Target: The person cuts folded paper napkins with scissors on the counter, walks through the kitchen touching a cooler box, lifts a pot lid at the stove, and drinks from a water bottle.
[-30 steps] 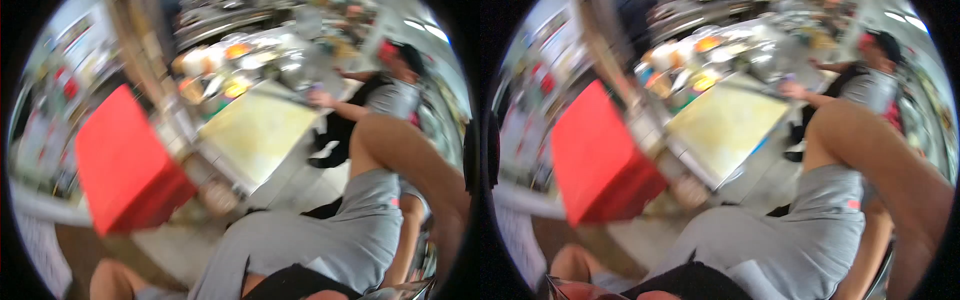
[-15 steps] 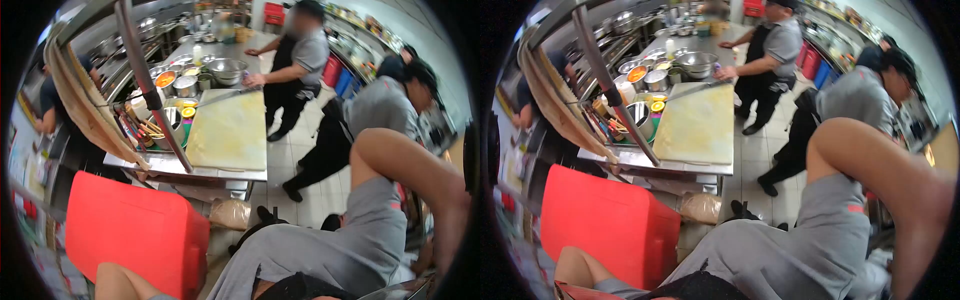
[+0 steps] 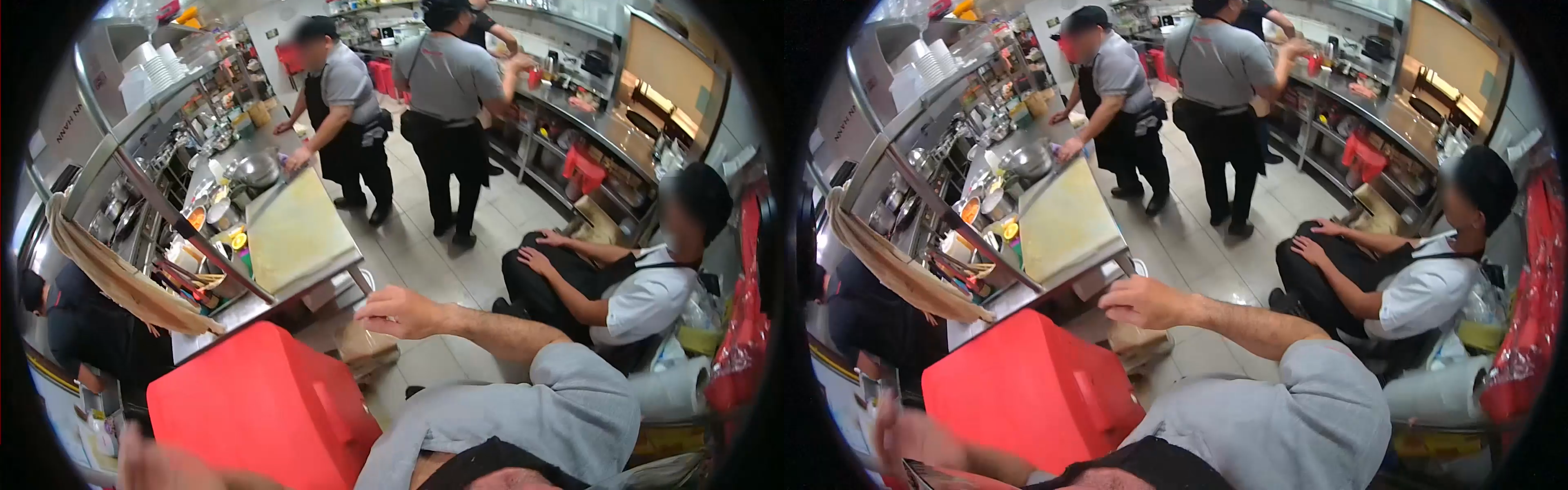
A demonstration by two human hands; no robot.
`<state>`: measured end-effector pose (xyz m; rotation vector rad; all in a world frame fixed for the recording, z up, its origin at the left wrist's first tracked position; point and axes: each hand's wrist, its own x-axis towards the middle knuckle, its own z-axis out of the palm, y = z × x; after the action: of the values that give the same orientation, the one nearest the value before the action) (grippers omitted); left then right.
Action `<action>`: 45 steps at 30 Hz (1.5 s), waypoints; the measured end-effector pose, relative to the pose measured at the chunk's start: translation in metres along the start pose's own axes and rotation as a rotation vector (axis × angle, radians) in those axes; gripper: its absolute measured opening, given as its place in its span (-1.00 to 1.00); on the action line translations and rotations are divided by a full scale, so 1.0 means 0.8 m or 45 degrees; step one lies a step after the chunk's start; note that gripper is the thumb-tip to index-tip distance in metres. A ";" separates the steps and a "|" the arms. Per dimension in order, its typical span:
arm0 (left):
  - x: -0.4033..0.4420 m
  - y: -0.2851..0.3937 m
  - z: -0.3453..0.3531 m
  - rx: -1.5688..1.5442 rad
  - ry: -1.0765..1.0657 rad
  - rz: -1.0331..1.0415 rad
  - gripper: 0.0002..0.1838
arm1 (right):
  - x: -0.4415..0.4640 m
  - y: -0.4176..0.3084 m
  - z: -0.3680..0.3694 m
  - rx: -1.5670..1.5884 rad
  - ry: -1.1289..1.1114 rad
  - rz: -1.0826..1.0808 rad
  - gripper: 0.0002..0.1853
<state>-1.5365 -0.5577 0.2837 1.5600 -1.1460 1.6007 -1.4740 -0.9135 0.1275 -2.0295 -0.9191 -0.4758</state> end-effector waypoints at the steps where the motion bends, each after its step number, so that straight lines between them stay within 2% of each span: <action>1: -0.066 -0.029 -0.010 -0.025 -0.114 -0.319 -0.55 | -0.035 0.006 0.012 0.039 -0.043 0.105 -0.83; 2: -0.067 0.000 0.020 0.171 -0.234 -0.550 -0.33 | -0.069 0.012 0.023 0.075 -0.084 0.201 -0.82; 4: -0.158 0.010 0.037 0.061 -0.393 -0.926 -0.49 | -0.149 0.024 0.047 0.171 -0.150 0.611 -0.78; 5: -0.193 0.016 0.037 0.189 -0.505 -0.986 -0.47 | -0.197 0.033 0.059 0.124 -0.227 0.792 -0.76; 6: -0.252 0.031 0.018 0.198 -0.651 -1.193 -0.44 | -0.258 0.018 0.079 0.094 -0.315 0.986 -0.73; 7: -0.299 0.020 0.010 0.208 -0.780 -1.376 -0.41 | -0.298 0.015 0.092 0.087 -0.344 1.027 -0.70; 8: -0.311 0.011 0.006 0.216 -0.773 -1.381 -0.41 | -0.337 0.009 0.103 0.076 -0.385 1.068 -0.67; 10: -0.314 -0.006 0.003 0.120 -0.499 -1.539 -0.41 | -0.406 -0.002 0.128 -0.017 -0.614 1.165 -0.63; 12: -0.323 -0.012 -0.002 0.072 -0.538 -1.588 -0.42 | -0.480 -0.001 0.160 -0.063 -0.820 1.226 -0.62; 15: -0.323 -0.012 -0.008 -0.014 -0.563 -1.643 -0.45 | -0.482 -0.052 0.160 0.034 -0.913 1.299 -0.65; 16: -0.321 -0.011 -0.007 -0.041 -0.587 -1.654 -0.47 | -0.475 -0.057 0.159 0.023 -0.912 1.297 -0.65; 20: -0.315 -0.005 -0.003 -0.032 -0.614 -1.652 -0.50 | -0.391 -0.090 0.150 0.108 -0.425 1.243 -0.62; 24: -0.330 -0.006 -0.006 -0.094 -0.614 -1.587 -0.52 | -0.238 -0.171 0.125 0.181 0.023 0.940 -0.77; 26: -0.322 0.000 -0.004 -0.120 -0.561 -1.625 -0.53 | -0.167 -0.231 0.113 0.282 0.191 0.625 -0.82; 28: -0.322 -0.002 -0.004 -0.146 -0.523 -1.615 -0.52 | -0.115 -0.295 0.100 0.429 0.218 0.345 -0.84; 29: -0.314 -0.003 0.001 -0.164 -0.482 -1.562 -0.53 | -0.091 -0.318 0.094 0.426 0.222 0.332 -0.84; 31: -0.320 0.010 -0.010 -0.168 -0.501 -1.573 -0.54 | -0.074 -0.367 0.103 0.519 0.211 -0.019 -0.79; 32: -0.316 0.002 -0.005 -0.146 -0.523 -1.615 -0.56 | -0.066 -0.386 0.105 0.534 0.206 -0.002 -0.79; 34: -0.327 0.000 -0.011 -0.116 -0.548 -1.655 -0.58 | -0.050 -0.415 0.110 0.596 0.185 -0.264 -0.70; 36: -0.333 -0.010 -0.006 -0.114 -0.517 -1.635 -0.61 | -0.031 -0.436 0.107 0.584 0.155 -0.309 -0.68; 37: -0.327 -0.005 -0.007 -0.152 -0.465 -1.605 -0.62 | -0.027 -0.451 0.109 0.617 0.167 -0.379 -0.64; 40: -0.321 -0.002 -0.007 -0.157 -0.547 -1.663 -0.62 | 0.001 -0.487 0.095 0.613 0.097 -0.674 -0.49; 42: -0.325 -0.003 -0.005 -0.159 -0.565 -1.653 -0.62 | 0.020 -0.503 0.096 0.727 0.111 -0.849 -0.74; 43: -0.324 -0.004 -0.005 -0.150 -0.570 -1.653 -0.62 | 0.023 -0.516 0.084 0.719 0.111 -0.853 -0.74; 45: -0.325 -0.002 -0.007 -0.144 -0.600 -1.659 -0.61 | 0.022 -0.539 0.063 0.496 -0.136 -0.797 -0.50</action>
<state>-1.5090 -0.5166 0.0288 1.9726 -0.1845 0.3062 -1.7863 -0.7007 0.3411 -1.4035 -1.5875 -0.4731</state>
